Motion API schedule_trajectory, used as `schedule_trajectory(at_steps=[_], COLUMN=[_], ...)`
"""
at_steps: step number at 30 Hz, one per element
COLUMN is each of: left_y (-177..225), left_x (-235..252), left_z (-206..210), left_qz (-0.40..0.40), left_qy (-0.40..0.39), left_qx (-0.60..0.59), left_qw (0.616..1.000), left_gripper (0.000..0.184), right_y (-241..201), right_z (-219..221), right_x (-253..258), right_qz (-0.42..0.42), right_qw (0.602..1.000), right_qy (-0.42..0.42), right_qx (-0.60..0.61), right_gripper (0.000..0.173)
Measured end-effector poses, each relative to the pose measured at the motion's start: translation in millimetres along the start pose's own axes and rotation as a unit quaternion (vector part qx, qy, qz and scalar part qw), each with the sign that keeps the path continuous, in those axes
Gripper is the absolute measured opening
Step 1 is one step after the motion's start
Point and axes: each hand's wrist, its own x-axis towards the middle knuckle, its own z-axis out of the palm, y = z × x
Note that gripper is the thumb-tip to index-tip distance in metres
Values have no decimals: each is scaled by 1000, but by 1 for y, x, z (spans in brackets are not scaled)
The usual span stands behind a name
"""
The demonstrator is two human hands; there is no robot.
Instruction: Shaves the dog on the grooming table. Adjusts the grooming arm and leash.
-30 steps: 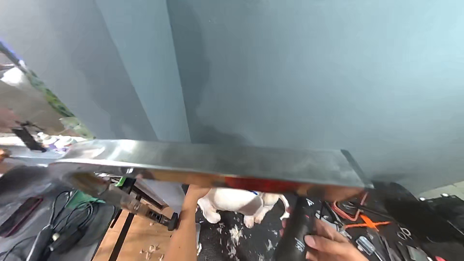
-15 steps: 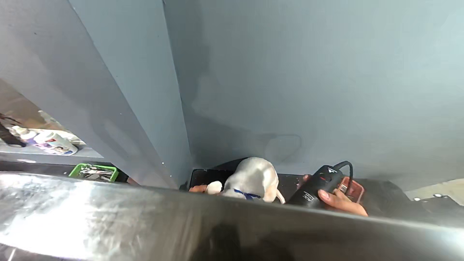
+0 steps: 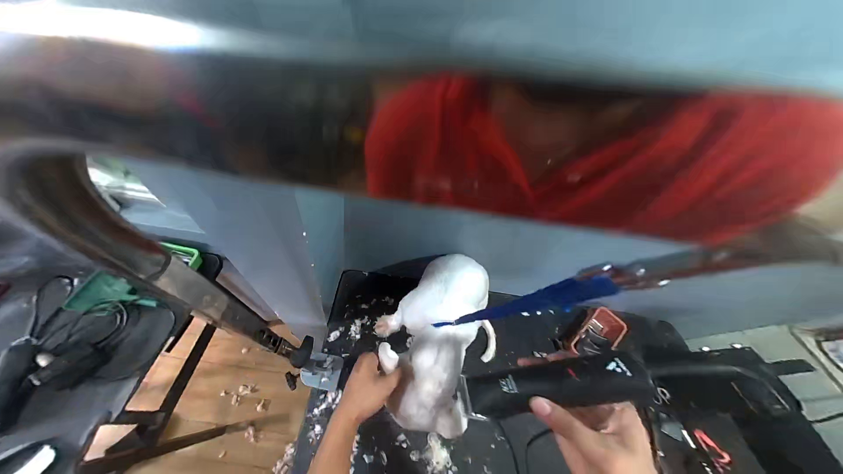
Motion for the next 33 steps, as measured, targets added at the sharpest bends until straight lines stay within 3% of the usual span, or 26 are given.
schedule_trajectory(at_steps=[3,8,14,17,24,33], left_y=[0,-13,-9,-18,-37,-34], left_x=[-12,-26,-24,-26,-27,-31], left_z=[27,53,54,64,78,112], left_qz=[-11,15,98,149,136,125], left_qy=[2,-45,-48,-1,-43,-22], left_qx=[-94,-254,-174,-187,-315,-393], left_qw=[995,966,979,971,938,911], left_gripper=[25,22,39,31,17,17], right_y=[15,39,34,35,67,92], right_z=[24,21,15,12,21,25], right_x=[-7,-15,-18,-16,-26,9], right_qz=[-93,-203,-246,-256,-284,-409], right_qw=[990,954,938,925,895,791], right_qy=[21,-11,-21,-34,3,-131], right_qx=[-101,-219,-245,-277,-344,-436], right_gripper=[67,63,61,60,57,51])
